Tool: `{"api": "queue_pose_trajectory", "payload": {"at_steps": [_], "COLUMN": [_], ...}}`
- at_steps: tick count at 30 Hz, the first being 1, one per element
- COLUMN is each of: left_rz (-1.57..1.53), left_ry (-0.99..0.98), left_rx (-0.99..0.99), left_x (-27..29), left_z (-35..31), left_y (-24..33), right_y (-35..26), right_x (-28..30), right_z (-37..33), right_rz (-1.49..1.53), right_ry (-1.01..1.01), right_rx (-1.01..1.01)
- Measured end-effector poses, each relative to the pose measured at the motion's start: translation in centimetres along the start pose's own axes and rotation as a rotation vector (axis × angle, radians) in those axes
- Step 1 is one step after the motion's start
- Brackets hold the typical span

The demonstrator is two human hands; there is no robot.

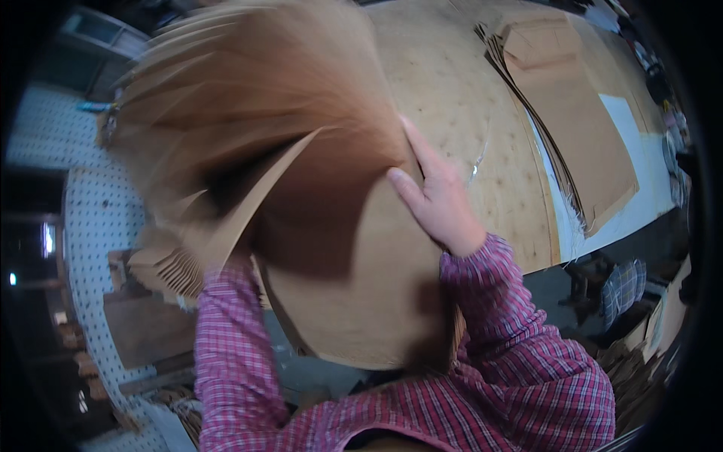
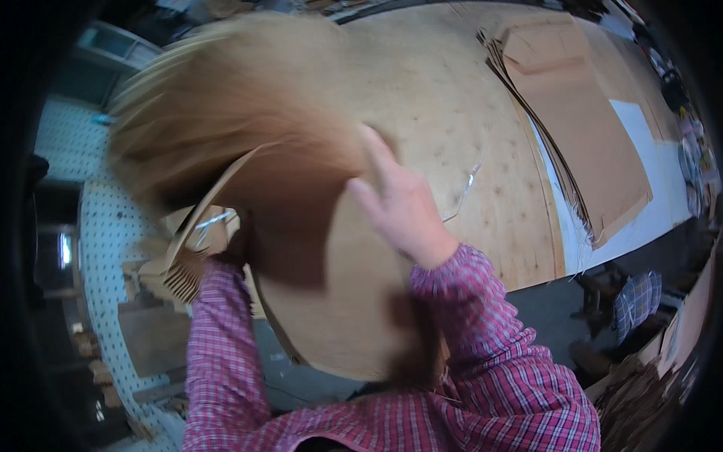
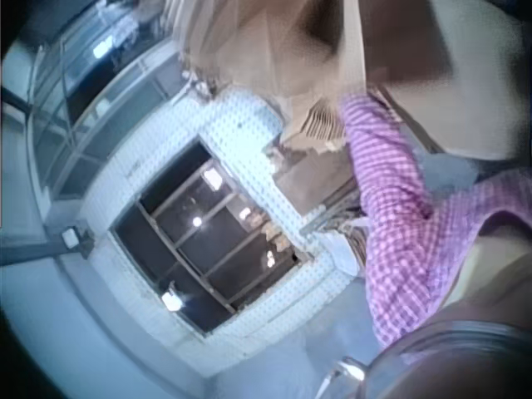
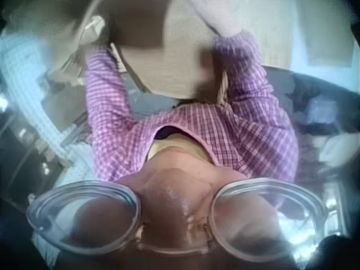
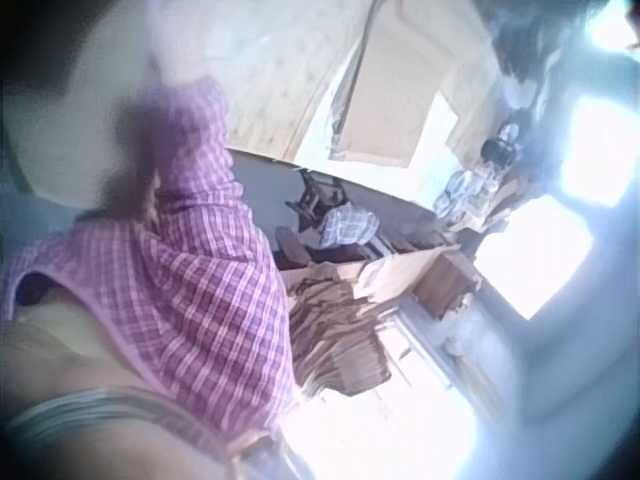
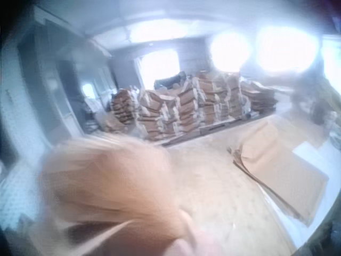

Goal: The person gathers a stack of brown paper sheets, aligns them, and ties them together with a white string. The person repeats this process multiple times, creating several tied bundles of paper.

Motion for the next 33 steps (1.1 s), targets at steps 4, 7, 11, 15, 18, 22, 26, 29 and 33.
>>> {"api": "queue_pose_trajectory", "payload": {"at_steps": [4, 7, 11, 15, 18, 22, 26, 29, 33], "left_rz": [0.213, 0.089, -0.005, -0.672, -1.173, -1.075, -0.498, -0.337, 0.128], "left_ry": [0.056, 0.069, -0.138, -0.102, -0.015, 0.365, 0.622, 0.755, 0.801], "left_rx": [0.149, 0.313, 0.123, 0.303, 0.628, 0.217, -0.093, -0.375, -0.617], "left_x": [-8.1, -8.8, -8.1, -8.9, -9.3, -4.3, 3.1, 7.3, 10.1], "left_z": [5.2, 6.1, 5.5, 5.6, 5.3, 5.5, 6.2, 9.3, 13.8], "left_y": [-3.8, -6.9, -7.6, -7.3, -7.5, -5.4, 0.0, 4.7, 8.5], "right_y": [18.8, 23.0, 21.8, 19.7, 18.2, 14.9, 12.6, 10.8, 8.7], "right_x": [-3.5, -4.4, -3.9, -3.4, -2.9, -1.9, -2.0, -3.4, -5.9], "right_z": [-7.7, -11.4, -11.4, -9.4, -8.3, -4.1, 1.6, 5.1, 9.0], "right_rz": [-0.421, -0.399, -0.444, -0.565, -0.592, -0.372, -0.358, -0.443, -0.562], "right_ry": [-0.244, -0.188, -0.221, -0.295, -0.342, -0.031, 0.104, 0.123, 0.043], "right_rx": [-0.538, -0.512, -0.504, -0.483, -0.441, -0.053, 0.229, 0.379, 0.516]}}
Point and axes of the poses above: each hand's wrist, its own z-axis towards the middle knuckle, its own x-axis out of the back of the hand, y = z × x, the point moved 3 cm from there along z, towards the middle knuckle, and after that the axes turned 11 degrees about y, right-handed, at the moved point
